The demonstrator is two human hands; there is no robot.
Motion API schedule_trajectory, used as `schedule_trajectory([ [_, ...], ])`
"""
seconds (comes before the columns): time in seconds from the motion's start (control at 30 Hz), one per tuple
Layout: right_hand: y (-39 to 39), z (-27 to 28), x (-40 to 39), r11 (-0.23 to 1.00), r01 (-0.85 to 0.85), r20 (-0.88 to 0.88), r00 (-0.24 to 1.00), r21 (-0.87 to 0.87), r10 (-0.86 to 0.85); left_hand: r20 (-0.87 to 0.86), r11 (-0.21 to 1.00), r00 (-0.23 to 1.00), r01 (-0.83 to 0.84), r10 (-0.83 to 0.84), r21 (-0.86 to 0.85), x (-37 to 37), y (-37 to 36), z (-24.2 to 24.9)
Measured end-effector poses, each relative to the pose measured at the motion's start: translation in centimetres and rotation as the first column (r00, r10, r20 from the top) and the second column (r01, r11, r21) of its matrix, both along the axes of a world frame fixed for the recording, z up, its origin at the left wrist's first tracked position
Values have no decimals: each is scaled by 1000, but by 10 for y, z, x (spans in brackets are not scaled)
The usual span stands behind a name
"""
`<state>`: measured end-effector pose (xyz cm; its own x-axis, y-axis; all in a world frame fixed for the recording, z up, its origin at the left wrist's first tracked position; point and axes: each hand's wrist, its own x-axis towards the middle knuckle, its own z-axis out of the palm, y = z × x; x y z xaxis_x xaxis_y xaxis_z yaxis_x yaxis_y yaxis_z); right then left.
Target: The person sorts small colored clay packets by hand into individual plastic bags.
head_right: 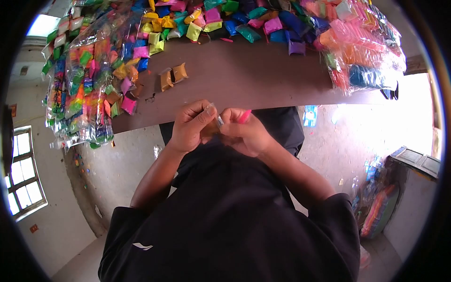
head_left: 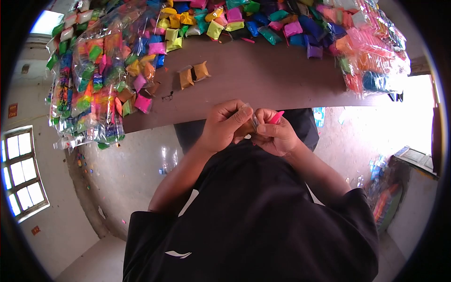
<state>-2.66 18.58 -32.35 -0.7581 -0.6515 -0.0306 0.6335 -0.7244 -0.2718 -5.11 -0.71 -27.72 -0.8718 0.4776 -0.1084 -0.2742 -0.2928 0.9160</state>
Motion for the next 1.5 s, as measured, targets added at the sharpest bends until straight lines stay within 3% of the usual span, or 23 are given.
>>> schedule_trajectory([
  [0.03, 0, 1, 1, 998, 34, -43, 999, 50, -32, 118, 999, 992, 33, -35, 18, 0, 0, 0],
  [0.07, 2, 2, 2, 992, 72, -86, 994, 99, -63, 119, 999, 992, 32, -34, 19, -1, -1, 0],
  [0.13, 8, 12, -1, 978, 139, -171, 979, 152, -113, 363, 980, 926, -160, 108, 117, -8, -5, 0],
  [0.17, 11, 17, -3, 958, 210, -257, 954, 195, -157, 361, 980, 926, -161, 109, 117, -9, -8, 0],
  [0.3, 37, 22, -9, 947, 243, -213, 957, 208, -199, 119, 992, 985, -124, 123, -2, -8, -15, 4],
  [0.4, 61, 18, -10, 861, 363, -311, 915, 357, -257, -47, 980, 986, -166, 162, -108, -7, -17, 8],
  [0.43, 66, 17, -10, 801, 420, -343, 895, 426, -287, -123, 968, 975, -203, 186, -148, -5, -17, 9],
  [0.47, 63, 36, -8, 487, 465, -383, 885, 740, -264, -122, 968, 975, -203, 186, -146, -4, -16, 12],
  [0.5, 64, 43, -9, 486, 465, -384, 885, 740, -263, -152, 965, 972, -202, 177, -167, -2, -15, 16],
  [0.57, 65, 50, -10, 49, 611, -613, 787, 790, 72, -183, 962, 969, -200, 166, -188, -1, -14, 20],
  [0.67, 38, 68, 0, 85, 694, -699, 713, 715, 58, -215, 978, 972, -129, 92, -166, -1, -11, 23],
  [0.7, 37, 76, 1, 82, 694, -699, 713, 715, 56, -155, 980, 986, -92, 64, -175, -2, -12, 25],
  [0.77, 36, 95, 2, 88, 635, -634, 733, 768, 245, -93, 982, 995, -58, 42, -182, -2, -15, 28],
  [0.83, 31, 104, 1, 138, 596, -611, 761, 791, 217, -46, 978, 998, 25, -35, -207, -2, -18, 28],
  [0.9, 29, 99, -2, 137, 734, -735, 611, 665, 295, -11, 985, 999, 37, -40, -171, -1, -20, 29],
  [1.1, 22, 101, -8, 153, 837, -815, 442, 525, 376, 27, 983, 999, 50, -46, -177, 1, -22, 33],
  [1.37, 23, 102, -8, 251, 824, -828, 385, 507, 408, 43, 971, 992, 128, -122, -203, -3, -20, 41],
  [1.5, 24, 98, -9, 328, 765, -804, 390, 555, 450, 144, 963, 977, 186, -160, -194, -6, -18, 49],
])
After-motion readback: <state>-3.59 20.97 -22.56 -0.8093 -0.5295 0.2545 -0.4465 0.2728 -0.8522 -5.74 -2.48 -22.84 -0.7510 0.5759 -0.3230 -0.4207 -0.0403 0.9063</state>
